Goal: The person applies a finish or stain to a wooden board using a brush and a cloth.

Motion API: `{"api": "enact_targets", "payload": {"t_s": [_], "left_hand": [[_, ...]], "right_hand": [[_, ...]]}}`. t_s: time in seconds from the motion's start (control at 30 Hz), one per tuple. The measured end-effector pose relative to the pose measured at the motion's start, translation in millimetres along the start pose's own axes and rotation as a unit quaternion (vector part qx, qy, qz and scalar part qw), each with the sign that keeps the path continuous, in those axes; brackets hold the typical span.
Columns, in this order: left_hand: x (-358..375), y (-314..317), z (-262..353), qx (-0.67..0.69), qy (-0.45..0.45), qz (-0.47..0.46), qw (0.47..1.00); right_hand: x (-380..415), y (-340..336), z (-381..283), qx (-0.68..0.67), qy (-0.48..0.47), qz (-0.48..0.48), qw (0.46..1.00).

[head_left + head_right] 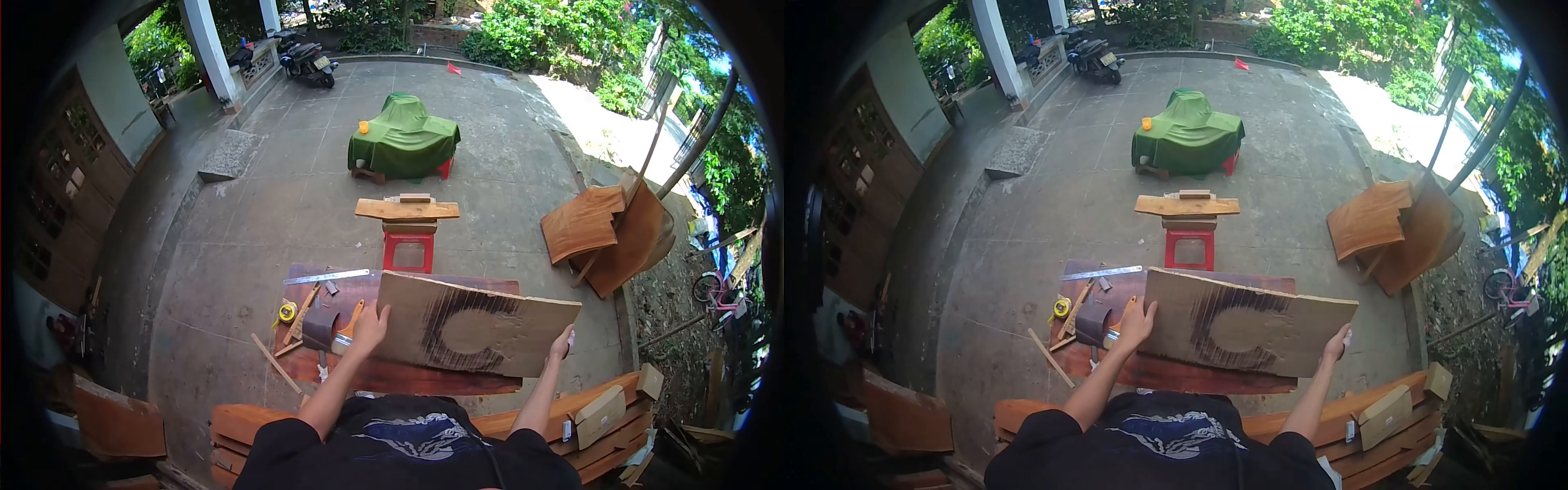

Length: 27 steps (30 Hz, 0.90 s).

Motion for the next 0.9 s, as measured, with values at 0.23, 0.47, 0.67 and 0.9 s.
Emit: {"api": "enact_targets", "payload": {"t_s": [0.23,0.47,0.67,0.9], "left_hand": [[2.4,46.3,-48.2,-0.085,-0.105,-0.079,0.988],[10.1,54.5,-57.8,-0.167,-0.151,-0.106,0.969],[15.3,62.6,-61.6,-0.207,-0.151,-0.12,0.959],[46.2,40.8,-54.6,-0.143,-0.07,-0.109,0.981]], "right_hand": [[-15.2,0.4,88.9,0.114,0.006,-0.012,0.993],[-9.5,3.2,111.4,0.26,0.084,-0.02,0.962],[-31.1,28.6,106.3,0.287,0.086,-0.048,0.953],[1.1,101.2,49.9,0.425,-0.085,-0.041,0.9]]}}
Point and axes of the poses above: each hand's wrist, its own x-axis away from the middle knuckle, its own y-axis out of the palm, z = x × y, the point moved 7 cm from there along -x, towards the middle knuckle, and after that the axes turned 7 degrees about z, right-handed, at the moved point
